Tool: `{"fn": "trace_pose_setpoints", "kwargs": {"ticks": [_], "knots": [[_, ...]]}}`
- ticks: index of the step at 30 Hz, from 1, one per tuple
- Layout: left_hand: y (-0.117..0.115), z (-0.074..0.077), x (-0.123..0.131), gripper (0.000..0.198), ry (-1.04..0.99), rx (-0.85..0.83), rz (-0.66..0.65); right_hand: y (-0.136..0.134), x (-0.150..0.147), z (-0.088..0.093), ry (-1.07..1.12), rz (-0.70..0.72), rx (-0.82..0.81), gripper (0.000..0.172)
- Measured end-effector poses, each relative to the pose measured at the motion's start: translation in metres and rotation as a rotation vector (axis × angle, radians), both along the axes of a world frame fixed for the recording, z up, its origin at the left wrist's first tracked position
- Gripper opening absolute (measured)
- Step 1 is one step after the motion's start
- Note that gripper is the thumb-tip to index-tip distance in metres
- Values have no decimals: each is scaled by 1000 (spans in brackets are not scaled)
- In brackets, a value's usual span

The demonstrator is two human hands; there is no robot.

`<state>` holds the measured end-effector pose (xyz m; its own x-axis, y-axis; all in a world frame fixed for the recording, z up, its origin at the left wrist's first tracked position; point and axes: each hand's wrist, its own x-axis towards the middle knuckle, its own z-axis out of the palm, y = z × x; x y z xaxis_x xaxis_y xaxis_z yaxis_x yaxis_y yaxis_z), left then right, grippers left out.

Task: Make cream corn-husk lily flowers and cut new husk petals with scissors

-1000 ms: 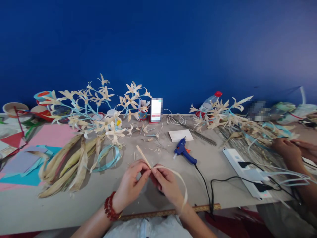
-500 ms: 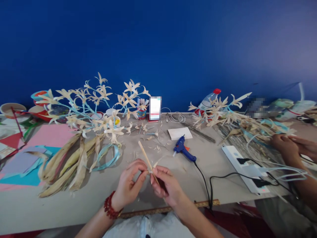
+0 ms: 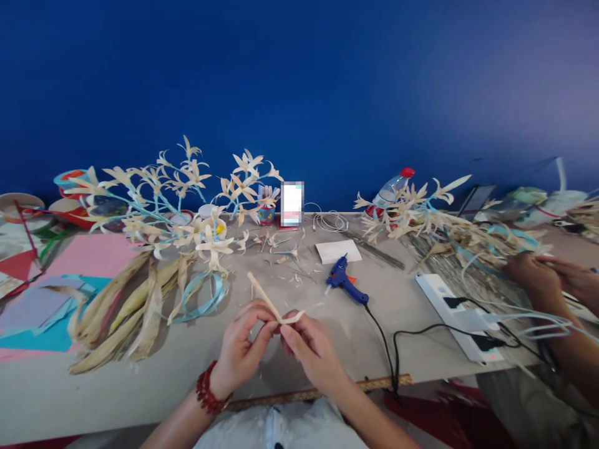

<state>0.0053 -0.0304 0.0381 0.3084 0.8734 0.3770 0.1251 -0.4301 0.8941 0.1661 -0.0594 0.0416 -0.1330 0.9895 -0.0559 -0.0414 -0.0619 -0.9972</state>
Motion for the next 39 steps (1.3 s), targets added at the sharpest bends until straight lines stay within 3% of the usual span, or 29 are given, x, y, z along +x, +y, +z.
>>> {"fn": "trace_pose_setpoints", "kwargs": {"ticks": [3,11,20,24,29,32,34,39], "knots": [[-3,1,-1,13,27,22,12,0,-4,0,-78,7,65,39],[-4,-1,-1,17,-38,165,-53,4,-6,-4,434,132,-435,40],[-1,-4,1,11,-152,92,-109,8,-1,-13,756,376,-556,30],[1,-4,1,12,-151,68,-92,8,1,-10,656,360,-499,34],[-1,-5,-3,13,-85,96,-56,2,0,3,51,134,-2,37],[-3,-7,-5,15,-37,143,-28,0,-2,4,-140,58,150,40],[-3,-7,-6,16,-19,160,-40,0,-2,2,-54,89,84,41],[-2,-5,-7,16,-60,179,-67,1,0,3,379,193,-306,40]]}}
